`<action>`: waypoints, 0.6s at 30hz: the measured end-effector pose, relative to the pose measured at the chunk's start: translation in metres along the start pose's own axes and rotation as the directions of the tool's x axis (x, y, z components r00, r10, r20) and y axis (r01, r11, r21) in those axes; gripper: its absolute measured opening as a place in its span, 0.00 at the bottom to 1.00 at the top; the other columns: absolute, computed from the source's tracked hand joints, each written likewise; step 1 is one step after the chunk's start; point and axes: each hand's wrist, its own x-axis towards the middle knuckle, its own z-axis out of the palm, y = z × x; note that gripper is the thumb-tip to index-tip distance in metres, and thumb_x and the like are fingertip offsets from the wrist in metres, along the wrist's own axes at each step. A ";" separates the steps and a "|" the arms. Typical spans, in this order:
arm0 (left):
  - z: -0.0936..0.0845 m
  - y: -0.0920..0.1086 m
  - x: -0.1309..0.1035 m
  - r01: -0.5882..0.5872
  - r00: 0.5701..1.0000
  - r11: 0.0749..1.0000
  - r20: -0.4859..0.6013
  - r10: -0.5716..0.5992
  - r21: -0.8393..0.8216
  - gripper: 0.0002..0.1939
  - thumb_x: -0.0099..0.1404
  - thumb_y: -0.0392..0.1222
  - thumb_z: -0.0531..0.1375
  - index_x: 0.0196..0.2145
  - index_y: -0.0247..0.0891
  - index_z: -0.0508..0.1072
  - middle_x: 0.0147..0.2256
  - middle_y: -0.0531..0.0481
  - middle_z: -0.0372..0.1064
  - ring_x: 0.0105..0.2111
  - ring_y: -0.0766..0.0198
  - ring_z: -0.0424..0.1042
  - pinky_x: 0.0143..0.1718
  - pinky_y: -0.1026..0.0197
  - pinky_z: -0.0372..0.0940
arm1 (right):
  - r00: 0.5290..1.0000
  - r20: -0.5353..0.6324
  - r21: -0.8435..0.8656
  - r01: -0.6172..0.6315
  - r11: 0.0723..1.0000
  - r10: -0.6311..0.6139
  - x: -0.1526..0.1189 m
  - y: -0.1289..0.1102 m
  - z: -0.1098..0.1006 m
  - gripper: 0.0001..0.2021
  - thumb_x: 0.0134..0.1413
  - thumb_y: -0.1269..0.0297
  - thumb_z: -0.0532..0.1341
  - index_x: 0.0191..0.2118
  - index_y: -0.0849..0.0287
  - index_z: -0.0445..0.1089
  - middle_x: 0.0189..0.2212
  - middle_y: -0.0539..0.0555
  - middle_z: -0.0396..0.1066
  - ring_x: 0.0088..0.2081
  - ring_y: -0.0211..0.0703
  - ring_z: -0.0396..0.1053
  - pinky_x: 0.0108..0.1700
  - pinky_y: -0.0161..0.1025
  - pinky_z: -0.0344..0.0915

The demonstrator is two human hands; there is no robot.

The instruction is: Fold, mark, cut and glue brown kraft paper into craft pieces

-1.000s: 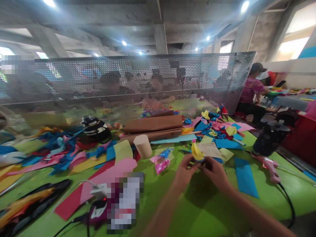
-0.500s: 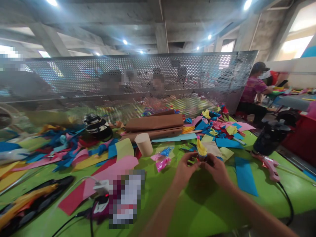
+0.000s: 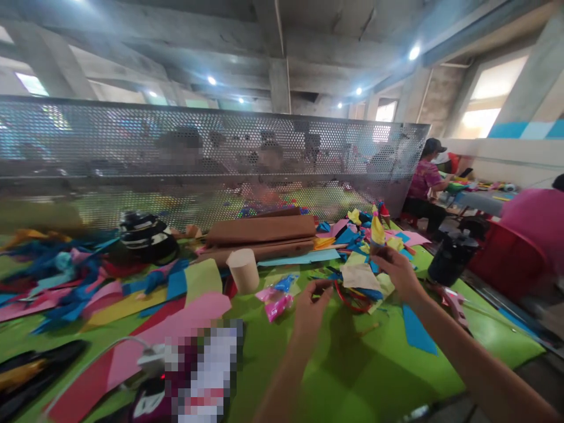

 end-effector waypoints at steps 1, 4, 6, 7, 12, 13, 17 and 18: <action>0.001 0.001 -0.001 0.005 1.000 1.000 0.003 -0.005 -0.015 0.15 0.60 0.49 0.66 0.40 0.37 0.80 0.37 0.45 0.78 0.37 0.58 0.72 0.38 0.60 0.64 | 0.999 -0.039 -0.031 0.014 0.999 -0.015 0.016 -0.001 -0.007 0.22 0.47 0.43 0.70 0.36 0.59 0.75 0.26 0.51 0.73 0.25 0.40 0.65 0.28 0.38 0.63; 0.003 0.003 -0.006 0.041 0.999 0.998 0.006 -0.041 -0.041 0.15 0.59 0.50 0.67 0.39 0.38 0.80 0.37 0.45 0.77 0.37 0.59 0.72 0.37 0.61 0.63 | 0.987 -0.153 -0.140 0.035 0.990 -0.057 0.068 0.000 -0.029 0.24 0.49 0.44 0.69 0.40 0.61 0.76 0.29 0.53 0.76 0.28 0.42 0.69 0.30 0.39 0.65; 0.005 0.005 -0.009 0.068 0.998 0.996 -0.007 -0.069 -0.064 0.15 0.57 0.50 0.67 0.38 0.37 0.80 0.36 0.46 0.77 0.36 0.59 0.71 0.37 0.61 0.63 | 0.973 -0.218 -0.218 0.026 0.976 -0.075 0.104 0.005 -0.043 0.22 0.54 0.46 0.68 0.45 0.61 0.76 0.35 0.54 0.78 0.33 0.45 0.72 0.35 0.40 0.69; 0.005 0.006 -0.010 0.081 0.997 0.994 -0.013 -0.082 -0.079 0.15 0.56 0.50 0.68 0.37 0.37 0.80 0.35 0.46 0.76 0.35 0.60 0.70 0.36 0.61 0.62 | 0.969 -0.236 -0.258 0.004 0.966 -0.067 0.121 0.009 -0.050 0.21 0.58 0.48 0.66 0.47 0.61 0.75 0.39 0.55 0.78 0.36 0.45 0.73 0.37 0.41 0.70; 0.008 0.012 -0.017 0.170 0.985 0.976 0.049 -0.165 -0.139 0.15 0.56 0.52 0.69 0.36 0.38 0.79 0.30 0.50 0.72 0.29 0.64 0.66 0.32 0.64 0.59 | 0.955 -0.296 -0.443 -0.160 0.882 0.025 0.182 0.043 -0.073 0.16 0.66 0.58 0.63 0.55 0.60 0.71 0.52 0.57 0.72 0.47 0.49 0.74 0.48 0.50 0.74; 0.008 0.013 -0.019 0.189 0.981 0.971 0.063 -0.181 -0.149 0.15 0.56 0.52 0.69 0.35 0.38 0.79 0.29 0.50 0.72 0.28 0.65 0.66 0.31 0.64 0.59 | 0.952 -0.304 -0.476 -0.194 0.858 0.047 0.191 0.053 -0.076 0.17 0.66 0.58 0.63 0.56 0.60 0.70 0.53 0.57 0.72 0.49 0.49 0.74 0.49 0.50 0.74; 0.007 0.021 -0.026 0.279 0.956 0.947 0.145 -0.257 -0.161 0.16 0.56 0.54 0.70 0.33 0.38 0.79 0.31 0.48 0.74 0.30 0.63 0.67 0.34 0.63 0.61 | 0.937 -0.321 -0.600 -0.315 0.736 0.140 0.221 0.092 -0.084 0.17 0.66 0.58 0.63 0.56 0.58 0.70 0.55 0.58 0.71 0.50 0.50 0.73 0.50 0.51 0.73; 0.006 0.023 -0.026 0.300 0.948 0.939 0.165 -0.274 -0.166 0.17 0.55 0.55 0.71 0.33 0.39 0.79 0.32 0.48 0.74 0.30 0.63 0.67 0.35 0.63 0.62 | 0.932 -0.323 -0.628 -0.341 0.700 0.164 0.228 0.101 -0.086 0.17 0.66 0.58 0.63 0.56 0.58 0.70 0.55 0.58 0.71 0.51 0.50 0.73 0.50 0.51 0.73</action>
